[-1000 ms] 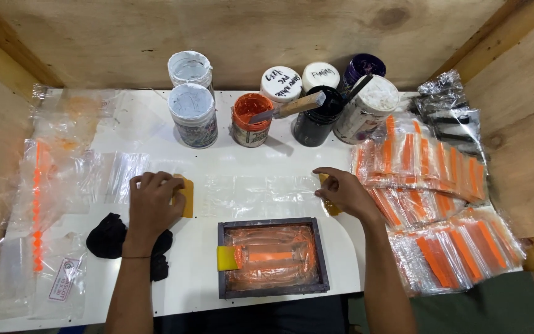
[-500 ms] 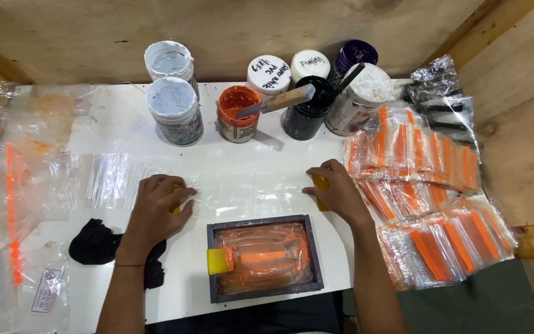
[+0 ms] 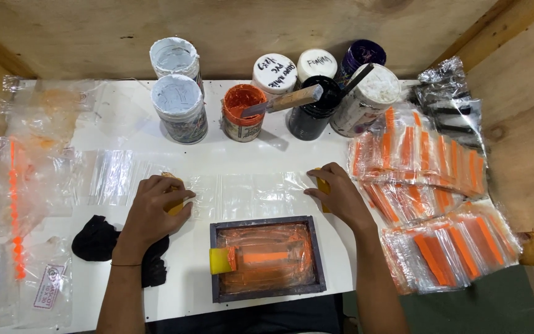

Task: The person uses a squeegee to spread orange ink across a screen printing frame. They then place a clear plastic bag under the frame, press the ink through the screen onto the bag, and set the printed bag aside. This process is repeated with multiple plastic bags.

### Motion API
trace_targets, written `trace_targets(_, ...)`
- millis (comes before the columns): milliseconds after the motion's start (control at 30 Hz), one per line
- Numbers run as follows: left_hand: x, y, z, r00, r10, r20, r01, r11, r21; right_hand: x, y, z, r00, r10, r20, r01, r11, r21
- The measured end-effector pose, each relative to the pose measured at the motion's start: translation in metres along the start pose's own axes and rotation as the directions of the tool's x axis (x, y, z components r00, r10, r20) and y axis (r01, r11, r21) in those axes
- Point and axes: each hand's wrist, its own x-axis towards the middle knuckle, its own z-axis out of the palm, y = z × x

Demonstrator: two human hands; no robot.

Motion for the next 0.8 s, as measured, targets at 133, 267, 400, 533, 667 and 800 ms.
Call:
trace_targets(133, 0.0, -0.002, 0.0, 1.0, -0.004, -0.001, 0.004, 1.0, 0.005, 0.001, -0.009, 0.001, 1.0, -0.008, -0.021, 0.008, 1.0, 0.002)
trace_targets(267, 0.002, -0.007, 0.003, 0.993, -0.02, -0.113, 0.02, 1.0, -0.002, 0.005, -0.037, 0.017, 0.996, -0.086, 0.021, 0.084, 0.991, 0.106)
trace_targets(400, -0.006, -0.023, 0.013, 0.96, -0.137, -0.243, 0.16, 0.984, 0.081, 0.01, -0.109, 0.029, 0.909, -0.296, 0.292, 0.282, 0.955, 0.092)
trace_targets(533, -0.008, -0.042, 0.006, 0.938, -0.22, -0.268, 0.229, 0.973, 0.003, 0.047, -0.157, 0.102, 0.761, -0.55, 0.345, 0.565, 0.823, 0.065)
trace_targets(667, -0.009, -0.061, 0.003, 0.908, -0.23, -0.351, 0.257, 0.966, 0.032, 0.099, -0.197, 0.196, 0.631, -0.713, 0.307, 0.775, 0.594, -0.215)
trace_targets(800, -0.016, -0.057, -0.007, 0.834, -0.284, -0.473, 0.317, 0.948, -0.01, 0.122, -0.231, 0.26, 0.599, -0.733, 0.323, 0.8, 0.526, -0.291)
